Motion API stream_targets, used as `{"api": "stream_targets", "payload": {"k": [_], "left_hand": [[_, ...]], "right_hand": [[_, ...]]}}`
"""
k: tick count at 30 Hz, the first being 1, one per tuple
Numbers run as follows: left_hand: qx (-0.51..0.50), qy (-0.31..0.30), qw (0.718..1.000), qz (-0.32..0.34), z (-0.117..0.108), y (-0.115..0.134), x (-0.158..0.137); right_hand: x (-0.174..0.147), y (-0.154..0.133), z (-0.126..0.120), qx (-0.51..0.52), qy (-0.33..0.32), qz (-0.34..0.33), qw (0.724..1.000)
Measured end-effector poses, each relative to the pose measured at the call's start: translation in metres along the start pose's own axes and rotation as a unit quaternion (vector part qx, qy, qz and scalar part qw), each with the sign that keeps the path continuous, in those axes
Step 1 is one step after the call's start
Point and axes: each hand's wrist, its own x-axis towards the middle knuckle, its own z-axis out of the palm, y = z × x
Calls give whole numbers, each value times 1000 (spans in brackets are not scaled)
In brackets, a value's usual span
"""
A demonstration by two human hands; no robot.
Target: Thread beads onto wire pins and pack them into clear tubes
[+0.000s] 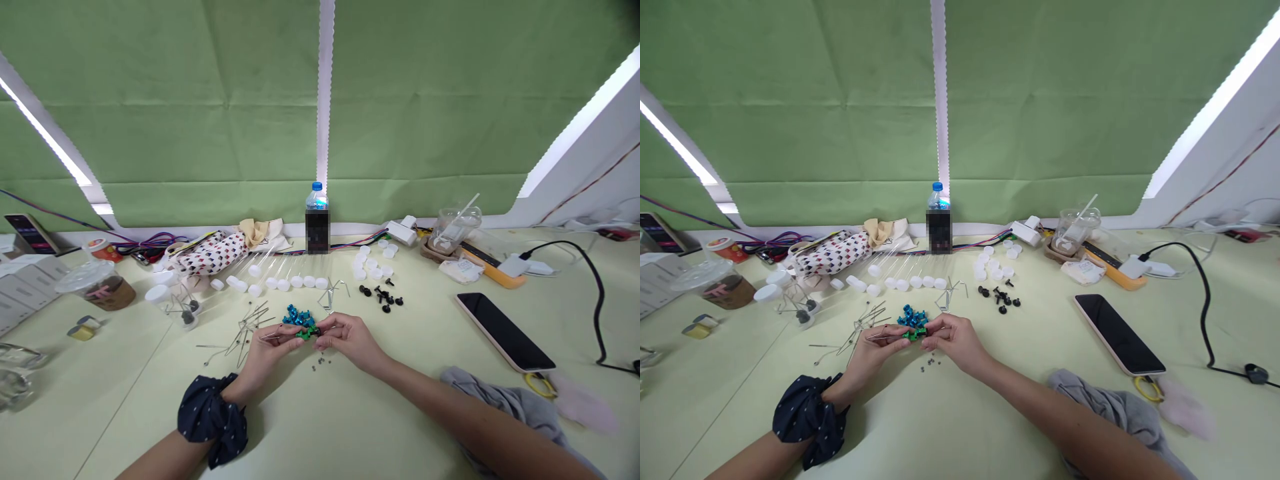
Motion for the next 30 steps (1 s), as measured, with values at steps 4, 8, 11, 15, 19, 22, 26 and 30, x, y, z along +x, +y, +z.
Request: {"api": "stream_targets", "payload": {"k": [4, 8, 11, 15, 19, 22, 26, 30], "left_hand": [[-9, -14, 1000, 16, -1, -1, 0], [-20, -24, 999, 21, -1, -2, 1], [-19, -29, 999, 23, -1, -2, 1], [-15, -28, 999, 25, 0, -1, 0], [-8, -31, 999, 23, 1, 1, 0], [-7, -27, 999, 20, 1, 1, 0], [5, -13, 1000, 19, 0, 2, 0], [16, -11, 1000, 24, 0, 2, -1]], "right_hand": [[0, 1, 0, -5, -5, 3, 1000], [0, 2, -1, -29, -7, 13, 999], [-1, 0, -1, -55, -16, 17, 998], [-1, -1, -1, -85, -33, 18, 996], [0, 4, -2, -104, -39, 28, 993], [1, 6, -2, -109, -38, 33, 993], [0, 4, -3, -111, -52, 45, 991], [0, 1, -3, -115, -60, 54, 990]]}}
